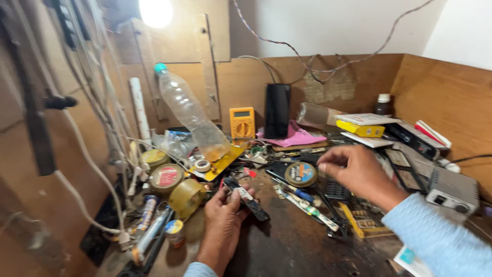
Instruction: The person uses a screwdriver to remove screws from a small electronic device, then opens the casing to access the internal components. They manipulate the device and its parts on a cluttered workbench.
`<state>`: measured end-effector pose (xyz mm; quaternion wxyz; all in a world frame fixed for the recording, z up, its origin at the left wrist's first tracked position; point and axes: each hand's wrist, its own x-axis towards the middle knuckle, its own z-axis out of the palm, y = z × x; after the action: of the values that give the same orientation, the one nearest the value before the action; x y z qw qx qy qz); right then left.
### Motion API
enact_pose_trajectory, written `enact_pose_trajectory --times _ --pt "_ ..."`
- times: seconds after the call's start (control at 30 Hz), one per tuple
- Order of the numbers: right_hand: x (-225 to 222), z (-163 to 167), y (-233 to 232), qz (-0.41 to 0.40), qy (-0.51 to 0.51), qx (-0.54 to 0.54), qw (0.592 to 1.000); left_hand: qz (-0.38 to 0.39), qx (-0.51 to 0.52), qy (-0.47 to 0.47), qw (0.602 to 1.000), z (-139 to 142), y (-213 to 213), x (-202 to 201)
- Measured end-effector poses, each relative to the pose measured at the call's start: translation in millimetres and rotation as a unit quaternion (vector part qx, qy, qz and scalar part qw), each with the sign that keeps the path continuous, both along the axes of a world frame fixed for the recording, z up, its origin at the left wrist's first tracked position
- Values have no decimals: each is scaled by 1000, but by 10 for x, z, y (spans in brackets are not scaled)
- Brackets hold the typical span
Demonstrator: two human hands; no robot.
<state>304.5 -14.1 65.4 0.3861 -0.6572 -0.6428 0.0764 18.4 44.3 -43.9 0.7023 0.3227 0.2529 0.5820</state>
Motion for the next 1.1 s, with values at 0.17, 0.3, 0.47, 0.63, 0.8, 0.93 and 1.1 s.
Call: enact_pose_trajectory --times 0.17,0.3,0.47,0.63,0.8,0.93,1.1 --pt "239 202 -121 -28 -55 -65 996 -4 -3 0 1000 37 -36 -43" --pt "258 257 -265 -67 -110 -140 982 -2 -19 12 1000 82 -60 -51" --pt "100 129 -307 39 -85 -174 980 -1 3 17 1000 91 -80 -58" --pt "-172 -104 -356 19 -143 -199 969 2 -1 20 1000 82 -67 -54" --pt "-357 -224 -353 14 -158 -173 972 7 8 22 1000 90 -80 -47" --pt "-307 -151 -260 0 -76 -158 984 7 2 27 1000 103 -92 -45" --pt "-36 112 -165 -38 15 -123 992 8 -5 23 1000 100 -97 -41"
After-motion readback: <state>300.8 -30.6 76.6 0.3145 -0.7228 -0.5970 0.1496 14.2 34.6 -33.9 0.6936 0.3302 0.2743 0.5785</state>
